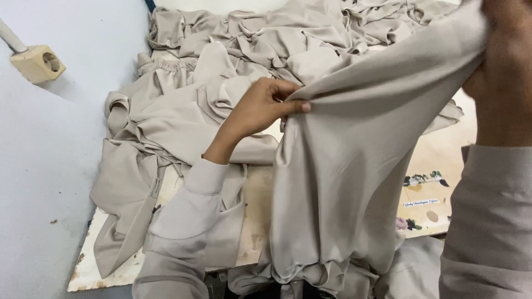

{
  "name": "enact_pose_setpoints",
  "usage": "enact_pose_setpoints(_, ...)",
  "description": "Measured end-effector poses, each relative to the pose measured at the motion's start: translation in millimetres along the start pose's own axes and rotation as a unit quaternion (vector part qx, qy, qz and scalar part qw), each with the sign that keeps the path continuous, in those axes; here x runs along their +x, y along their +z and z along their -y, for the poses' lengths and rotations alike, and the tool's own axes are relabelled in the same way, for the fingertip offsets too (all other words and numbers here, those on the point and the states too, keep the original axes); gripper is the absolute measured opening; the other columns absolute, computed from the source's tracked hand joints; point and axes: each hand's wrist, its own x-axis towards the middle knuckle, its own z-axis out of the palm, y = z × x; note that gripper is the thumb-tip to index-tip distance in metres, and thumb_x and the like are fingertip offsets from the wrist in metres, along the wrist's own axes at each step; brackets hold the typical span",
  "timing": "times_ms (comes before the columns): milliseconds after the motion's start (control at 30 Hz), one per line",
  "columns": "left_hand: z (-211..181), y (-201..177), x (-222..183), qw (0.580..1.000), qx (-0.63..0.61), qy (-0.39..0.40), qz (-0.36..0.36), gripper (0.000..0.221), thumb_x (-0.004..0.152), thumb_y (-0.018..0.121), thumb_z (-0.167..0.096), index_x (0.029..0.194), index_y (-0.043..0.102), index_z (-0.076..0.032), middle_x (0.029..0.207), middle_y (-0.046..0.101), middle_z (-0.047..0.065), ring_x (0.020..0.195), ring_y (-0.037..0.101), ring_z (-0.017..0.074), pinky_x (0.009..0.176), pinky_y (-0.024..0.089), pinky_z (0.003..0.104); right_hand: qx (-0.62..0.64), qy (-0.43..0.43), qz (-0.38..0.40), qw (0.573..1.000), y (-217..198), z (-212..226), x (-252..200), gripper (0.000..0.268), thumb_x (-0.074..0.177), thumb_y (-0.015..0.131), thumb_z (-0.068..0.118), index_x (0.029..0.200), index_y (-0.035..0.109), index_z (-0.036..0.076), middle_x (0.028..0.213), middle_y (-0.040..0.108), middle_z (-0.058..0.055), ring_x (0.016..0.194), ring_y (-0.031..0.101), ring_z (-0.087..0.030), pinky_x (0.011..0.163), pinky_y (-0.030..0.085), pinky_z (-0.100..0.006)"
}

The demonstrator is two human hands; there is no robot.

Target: Trimming loose threads from finished garments using a thread clipper.

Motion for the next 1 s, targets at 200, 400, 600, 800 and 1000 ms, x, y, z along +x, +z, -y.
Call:
enact_pose_setpoints(200,21,-11,-3,0.911,-0.339,0.054,0.227,0.045,0.073,0.054,-0.057,0.066,0.05,-0.014,0.063,0.049,-0.007,0.06,0.044,0.0034,0.056,0.034,0.017,-0.18,0.037,0.13,0.974,53,10,-45,0.015,0.091,0.045,0.005,0.085,0.05,0.017,0.083,0.056,0.002,0.065,0.044,-0.006,0.055,0.033,-0.016)
enact_pose_setpoints(400,-23,-38,23,0.989,0.07,-0.064,0.111,0.07,0.069,0.047,-0.052,0.115,0.046,0.002,0.127,0.042,0.016,0.078,0.061,0.0122,0.06,0.048,0.022,-0.018,-0.11,0.08,0.991,39,-46,-47,0.019,0.097,0.054,0.009,0.079,0.051,0.014,0.083,0.055,0.001,0.08,0.051,-0.006,0.08,0.042,-0.017)
enact_pose_setpoints(600,-14,-51,38,0.949,-0.216,0.193,-0.122,0.022,0.092,0.046,-0.028,0.107,0.052,-0.012,0.103,0.057,-0.002,0.095,0.054,0.0088,0.085,0.045,0.024,0.087,0.088,0.399,0.908,91,-130,-149,0.094,0.042,0.076,0.025,0.123,0.031,0.005,0.117,0.046,-0.012,0.052,0.055,-0.01,0.036,0.046,-0.019)
enact_pose_setpoints(800,21,-54,19,0.932,-0.059,0.185,-0.305,0.023,0.097,0.043,-0.023,0.118,0.042,-0.014,0.118,0.049,0.0,0.112,0.046,0.0125,0.101,0.038,0.029,0.087,0.246,0.613,0.746,164,-44,-276,0.081,0.053,0.065,0.04,0.121,0.037,0.007,0.12,0.047,-0.008,0.097,0.047,-0.016,0.08,0.038,-0.026)
enact_pose_setpoints(1000,51,-83,-2,0.861,0.123,0.201,-0.451,0.029,0.101,0.039,-0.019,0.13,0.033,-0.017,0.133,0.04,0.001,0.13,0.037,0.0157,0.117,0.03,0.033,0.064,0.258,0.524,0.809,81,-236,-310,0.059,0.069,0.069,0.022,0.119,0.04,0.009,0.11,0.055,-0.008,0.095,0.058,-0.016,0.076,0.052,-0.028)
